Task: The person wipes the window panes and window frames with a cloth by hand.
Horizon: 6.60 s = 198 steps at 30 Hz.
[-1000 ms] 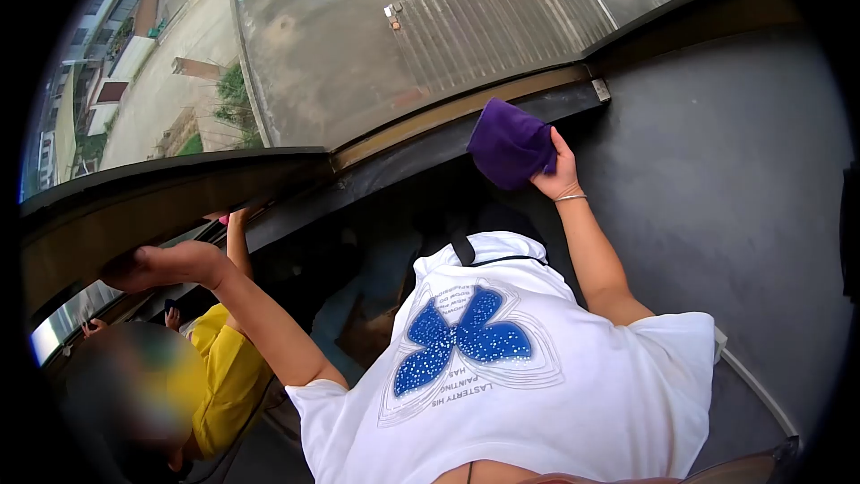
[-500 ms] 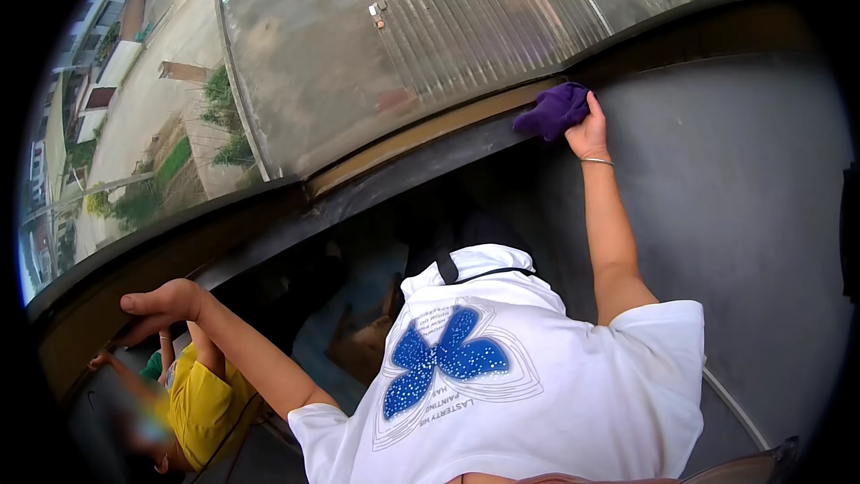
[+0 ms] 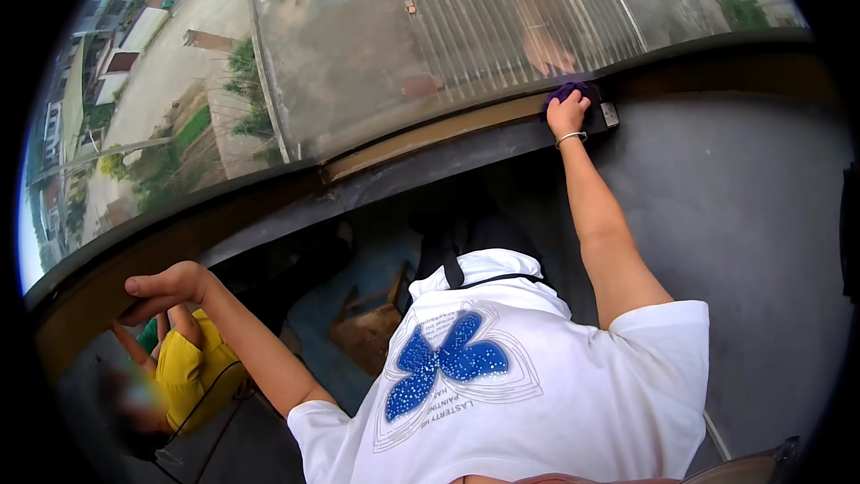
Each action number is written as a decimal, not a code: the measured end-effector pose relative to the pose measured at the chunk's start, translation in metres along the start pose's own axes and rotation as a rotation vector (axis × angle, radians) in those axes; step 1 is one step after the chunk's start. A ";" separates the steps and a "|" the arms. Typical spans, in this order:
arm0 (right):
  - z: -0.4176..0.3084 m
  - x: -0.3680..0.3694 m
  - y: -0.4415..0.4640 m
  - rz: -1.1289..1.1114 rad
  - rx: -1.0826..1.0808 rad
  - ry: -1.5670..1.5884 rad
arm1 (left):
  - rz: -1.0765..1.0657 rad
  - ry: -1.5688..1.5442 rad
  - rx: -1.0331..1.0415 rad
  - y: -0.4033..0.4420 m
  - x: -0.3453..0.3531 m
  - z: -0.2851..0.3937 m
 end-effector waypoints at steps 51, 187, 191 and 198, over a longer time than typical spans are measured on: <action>-0.206 0.103 -0.163 -0.467 -1.261 -0.157 | -0.102 0.027 0.104 -0.019 0.023 -0.052; -0.435 0.225 -0.402 -0.896 -1.701 -0.544 | 0.213 0.123 0.117 0.087 -0.066 -0.128; -0.350 0.164 -0.329 -0.845 -1.660 -0.529 | 0.092 0.097 0.142 0.078 -0.069 -0.114; -0.302 0.097 -0.284 -0.653 -1.590 -0.505 | 0.120 -0.010 0.101 0.073 -0.059 -0.100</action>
Point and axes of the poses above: each hand's wrist, its own y-axis towards the middle knuckle, its own x-axis out of the palm, z = x × y, the point moved 9 cm from there along y, towards the middle knuckle, and after that the axes turned 9 degrees about -x, right-handed, at the moved point
